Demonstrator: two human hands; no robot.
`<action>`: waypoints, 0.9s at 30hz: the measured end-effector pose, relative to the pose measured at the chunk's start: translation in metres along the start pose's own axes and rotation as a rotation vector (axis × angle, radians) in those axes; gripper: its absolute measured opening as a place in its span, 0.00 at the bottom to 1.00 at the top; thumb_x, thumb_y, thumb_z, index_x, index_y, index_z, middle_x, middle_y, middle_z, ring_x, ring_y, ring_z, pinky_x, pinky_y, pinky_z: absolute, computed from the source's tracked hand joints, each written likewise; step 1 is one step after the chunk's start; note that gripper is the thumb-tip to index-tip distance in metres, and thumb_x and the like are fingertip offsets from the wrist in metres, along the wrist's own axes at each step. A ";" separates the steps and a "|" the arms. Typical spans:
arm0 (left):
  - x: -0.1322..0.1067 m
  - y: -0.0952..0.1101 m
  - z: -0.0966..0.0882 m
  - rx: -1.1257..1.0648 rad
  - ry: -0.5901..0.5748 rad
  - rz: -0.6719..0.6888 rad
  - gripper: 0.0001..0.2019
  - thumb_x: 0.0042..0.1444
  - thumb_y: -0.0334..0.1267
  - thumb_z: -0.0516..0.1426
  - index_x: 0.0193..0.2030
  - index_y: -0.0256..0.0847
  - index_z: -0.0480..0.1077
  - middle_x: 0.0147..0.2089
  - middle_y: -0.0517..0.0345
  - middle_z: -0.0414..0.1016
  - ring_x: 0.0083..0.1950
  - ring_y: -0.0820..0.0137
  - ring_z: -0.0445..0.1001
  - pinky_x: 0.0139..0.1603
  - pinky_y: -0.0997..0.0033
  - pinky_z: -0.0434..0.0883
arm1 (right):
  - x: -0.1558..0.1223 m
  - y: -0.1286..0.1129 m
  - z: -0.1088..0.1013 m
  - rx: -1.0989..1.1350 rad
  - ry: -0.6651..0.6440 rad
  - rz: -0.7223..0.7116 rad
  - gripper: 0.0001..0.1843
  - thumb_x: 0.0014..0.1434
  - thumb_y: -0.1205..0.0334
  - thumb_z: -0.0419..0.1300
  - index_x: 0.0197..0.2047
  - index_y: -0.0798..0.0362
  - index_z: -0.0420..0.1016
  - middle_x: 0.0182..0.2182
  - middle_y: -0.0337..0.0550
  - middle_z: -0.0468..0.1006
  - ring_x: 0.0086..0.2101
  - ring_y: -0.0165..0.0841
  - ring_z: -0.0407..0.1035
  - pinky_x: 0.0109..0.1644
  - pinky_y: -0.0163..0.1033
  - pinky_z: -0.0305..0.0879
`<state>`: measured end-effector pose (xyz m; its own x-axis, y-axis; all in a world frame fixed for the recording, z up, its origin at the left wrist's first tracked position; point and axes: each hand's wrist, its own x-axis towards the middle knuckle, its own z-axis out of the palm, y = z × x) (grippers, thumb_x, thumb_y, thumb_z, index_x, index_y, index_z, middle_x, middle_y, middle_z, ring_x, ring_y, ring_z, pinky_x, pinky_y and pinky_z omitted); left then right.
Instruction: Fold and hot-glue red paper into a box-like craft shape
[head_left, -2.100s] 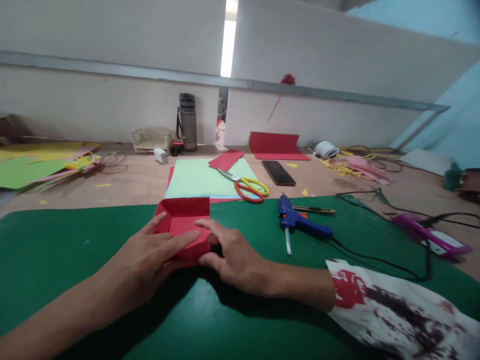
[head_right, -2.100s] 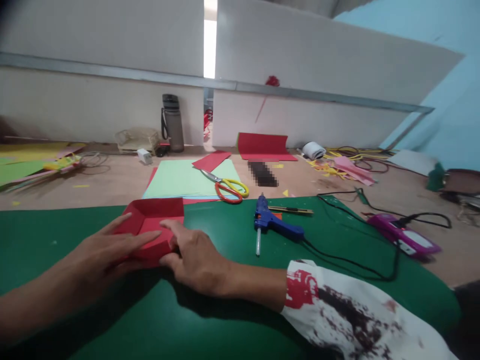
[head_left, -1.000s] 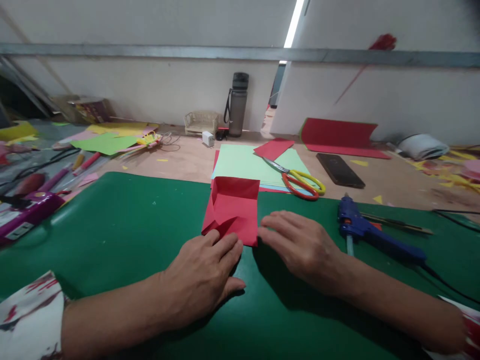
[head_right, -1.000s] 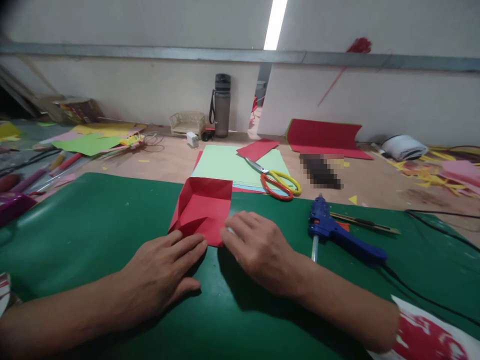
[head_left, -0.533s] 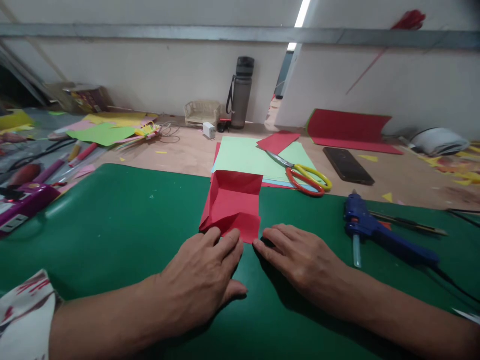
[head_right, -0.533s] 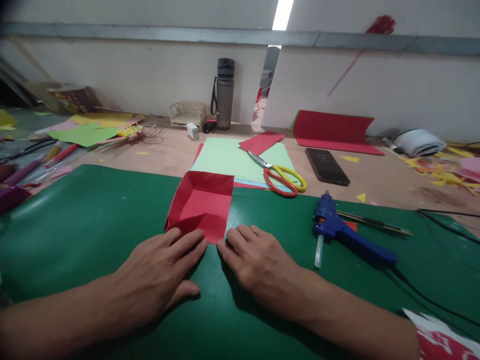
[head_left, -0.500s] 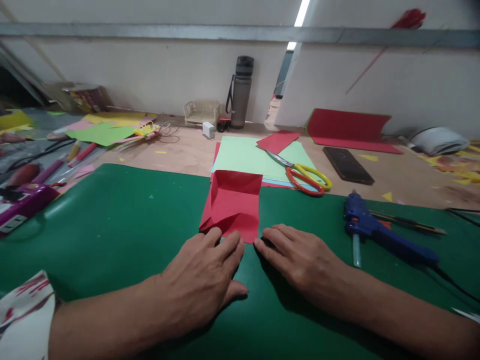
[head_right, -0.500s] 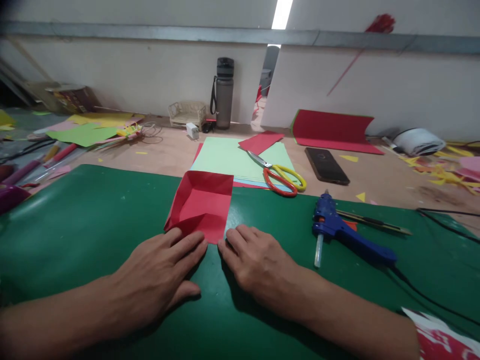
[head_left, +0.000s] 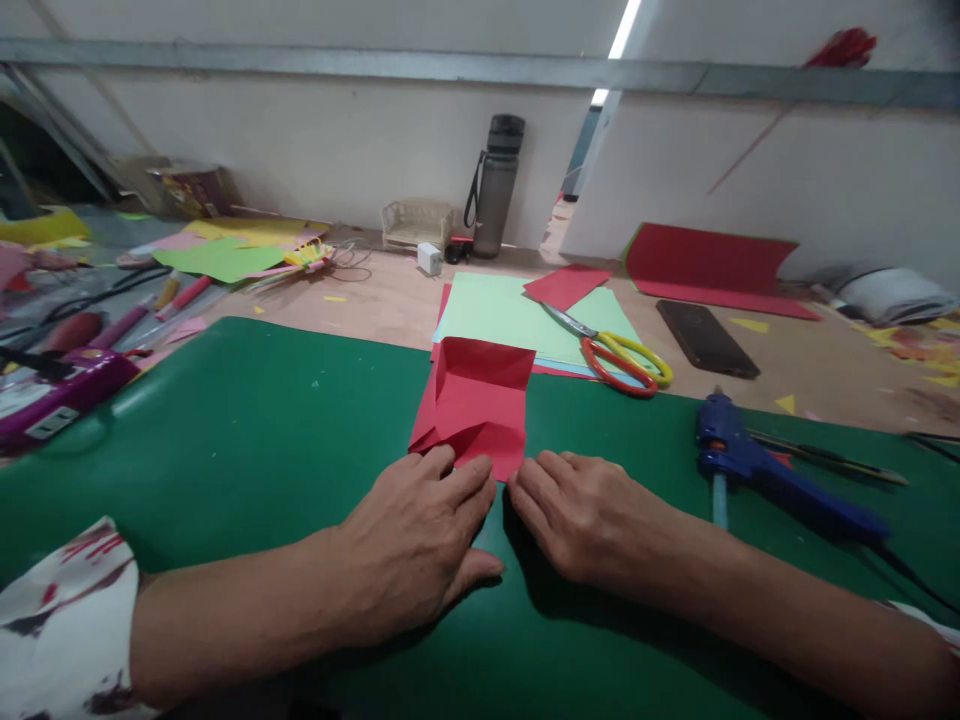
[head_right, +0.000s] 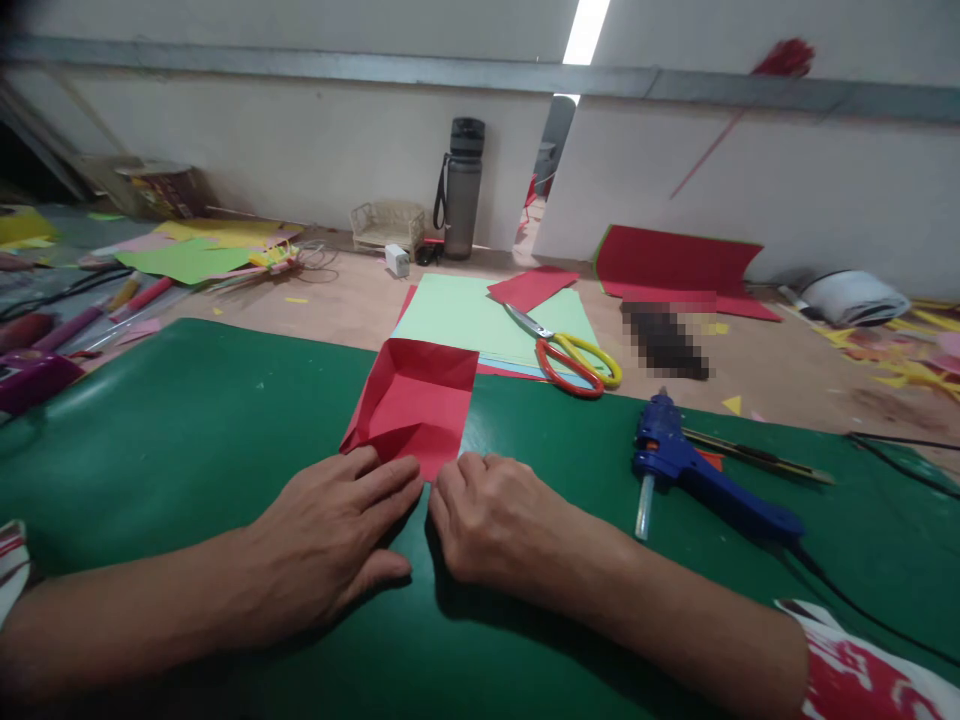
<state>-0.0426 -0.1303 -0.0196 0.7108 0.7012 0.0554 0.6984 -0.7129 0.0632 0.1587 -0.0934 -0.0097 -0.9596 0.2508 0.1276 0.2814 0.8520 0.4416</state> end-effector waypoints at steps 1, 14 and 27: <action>0.000 0.000 -0.001 -0.012 -0.003 0.001 0.23 0.61 0.52 0.44 0.49 0.35 0.66 0.51 0.47 0.67 0.44 0.58 0.62 0.44 0.55 0.66 | 0.000 0.002 0.001 0.003 0.006 0.006 0.09 0.57 0.74 0.50 0.29 0.56 0.68 0.22 0.44 0.68 0.22 0.33 0.60 0.22 0.38 0.45; -0.002 0.005 0.002 0.008 0.072 0.013 0.23 0.60 0.52 0.47 0.49 0.35 0.68 0.52 0.49 0.68 0.43 0.60 0.63 0.43 0.59 0.67 | -0.006 0.006 -0.005 0.345 0.077 0.198 0.09 0.61 0.71 0.50 0.33 0.56 0.70 0.26 0.43 0.70 0.26 0.33 0.61 0.29 0.39 0.55; -0.011 0.004 0.005 0.005 0.103 0.058 0.25 0.62 0.52 0.44 0.53 0.33 0.65 0.56 0.48 0.67 0.45 0.58 0.62 0.43 0.56 0.66 | -0.006 -0.004 0.015 0.784 0.144 0.528 0.08 0.59 0.66 0.56 0.30 0.53 0.73 0.25 0.40 0.70 0.31 0.32 0.61 0.36 0.38 0.55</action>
<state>-0.0472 -0.1404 -0.0247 0.7375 0.6558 0.1613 0.6573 -0.7519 0.0518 0.1632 -0.0910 -0.0254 -0.6844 0.6768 0.2712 0.5494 0.7232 -0.4184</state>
